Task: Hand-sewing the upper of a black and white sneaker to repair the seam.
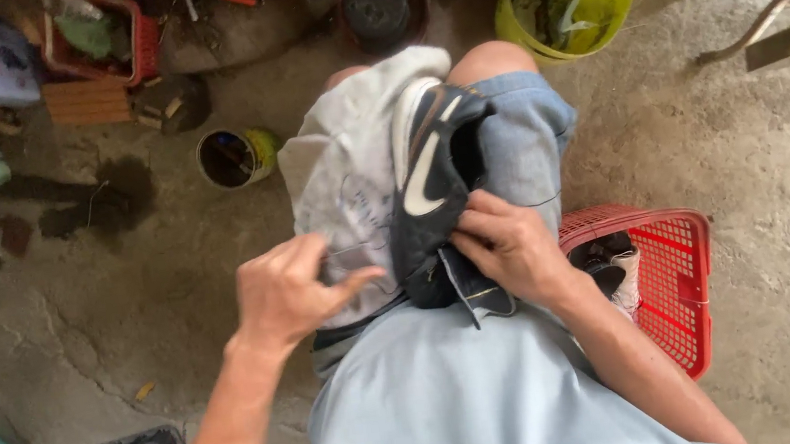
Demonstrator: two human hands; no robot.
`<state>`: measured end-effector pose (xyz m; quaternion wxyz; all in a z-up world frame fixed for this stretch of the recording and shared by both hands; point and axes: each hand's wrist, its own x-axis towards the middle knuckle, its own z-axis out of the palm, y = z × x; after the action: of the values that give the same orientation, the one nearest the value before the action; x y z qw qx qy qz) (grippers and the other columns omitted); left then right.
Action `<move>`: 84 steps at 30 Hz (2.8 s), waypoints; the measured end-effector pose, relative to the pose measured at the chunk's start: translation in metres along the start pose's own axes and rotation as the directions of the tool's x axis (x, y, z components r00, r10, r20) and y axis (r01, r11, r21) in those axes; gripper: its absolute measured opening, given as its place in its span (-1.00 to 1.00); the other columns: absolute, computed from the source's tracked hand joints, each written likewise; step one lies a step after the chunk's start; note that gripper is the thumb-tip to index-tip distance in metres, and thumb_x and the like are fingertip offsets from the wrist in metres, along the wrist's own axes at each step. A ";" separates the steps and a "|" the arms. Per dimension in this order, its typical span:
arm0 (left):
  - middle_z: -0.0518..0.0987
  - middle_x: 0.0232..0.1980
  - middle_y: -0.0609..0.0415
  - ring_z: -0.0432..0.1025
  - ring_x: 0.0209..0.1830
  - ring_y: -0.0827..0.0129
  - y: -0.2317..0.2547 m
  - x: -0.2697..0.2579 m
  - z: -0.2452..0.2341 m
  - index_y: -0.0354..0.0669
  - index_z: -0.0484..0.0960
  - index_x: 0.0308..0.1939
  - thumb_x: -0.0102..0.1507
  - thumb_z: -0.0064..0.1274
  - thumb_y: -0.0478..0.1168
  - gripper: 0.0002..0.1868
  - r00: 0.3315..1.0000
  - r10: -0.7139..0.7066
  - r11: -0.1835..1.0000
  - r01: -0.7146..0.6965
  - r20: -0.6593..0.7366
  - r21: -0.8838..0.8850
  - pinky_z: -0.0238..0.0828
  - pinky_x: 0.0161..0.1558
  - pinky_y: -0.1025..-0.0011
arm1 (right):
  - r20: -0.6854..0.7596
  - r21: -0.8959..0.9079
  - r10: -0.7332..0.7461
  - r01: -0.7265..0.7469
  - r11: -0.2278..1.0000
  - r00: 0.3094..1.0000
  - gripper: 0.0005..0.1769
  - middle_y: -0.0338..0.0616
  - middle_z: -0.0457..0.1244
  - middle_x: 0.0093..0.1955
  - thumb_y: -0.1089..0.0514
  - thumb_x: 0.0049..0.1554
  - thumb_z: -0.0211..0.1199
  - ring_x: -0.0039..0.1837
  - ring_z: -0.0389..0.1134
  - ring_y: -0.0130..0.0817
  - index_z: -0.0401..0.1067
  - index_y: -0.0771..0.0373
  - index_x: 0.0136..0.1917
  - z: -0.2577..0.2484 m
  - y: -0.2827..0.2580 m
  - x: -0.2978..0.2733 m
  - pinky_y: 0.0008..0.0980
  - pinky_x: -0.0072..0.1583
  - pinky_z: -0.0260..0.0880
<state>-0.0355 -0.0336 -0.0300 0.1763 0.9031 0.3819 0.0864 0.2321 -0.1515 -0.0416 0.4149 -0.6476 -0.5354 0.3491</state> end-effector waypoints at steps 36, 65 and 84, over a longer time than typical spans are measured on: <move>0.33 -0.65 0.05 0.12 -0.79 0.50 0.055 0.040 0.013 -0.18 0.64 -0.27 0.24 0.11 -0.22 -0.89 0.751 -0.352 -0.031 0.587 0.558 -0.809 0.06 -0.77 0.55 | 0.116 -0.523 -0.319 0.331 0.786 0.940 -0.41 -0.09 0.29 0.41 -0.12 0.07 0.46 0.55 0.13 0.09 0.49 0.07 0.32 -0.015 -0.064 0.032 0.07 0.52 -0.02; 0.47 -0.59 -0.01 0.24 -0.71 0.49 0.031 -0.019 -0.059 -0.17 0.42 -0.61 0.31 0.07 -0.36 -0.63 0.908 -0.418 0.261 0.133 0.012 -0.956 0.17 -0.68 0.59 | -0.018 -0.431 0.122 -0.117 0.895 0.992 -0.36 0.01 0.33 0.17 -0.09 0.22 0.29 0.16 0.40 0.07 0.27 0.04 0.51 -0.026 -0.039 -0.019 0.05 0.13 0.43; 0.68 -0.32 -0.26 0.61 -0.24 -0.30 0.090 0.036 -0.026 -0.05 0.18 0.40 0.14 0.33 0.16 -0.09 0.773 -0.472 0.764 0.599 0.424 -0.240 0.49 -0.13 -0.17 | 0.105 0.727 0.416 -0.355 0.587 0.903 -0.67 -0.05 0.09 -0.54 0.10 0.26 0.15 -0.48 0.10 -0.41 0.41 0.49 -0.11 -0.035 0.053 -0.041 -0.47 -0.37 0.09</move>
<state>0.0412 -0.0589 0.0295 0.4196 0.7055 0.5683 -0.0562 0.2771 -0.2014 -0.0751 0.5727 -0.5398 -0.1812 0.5898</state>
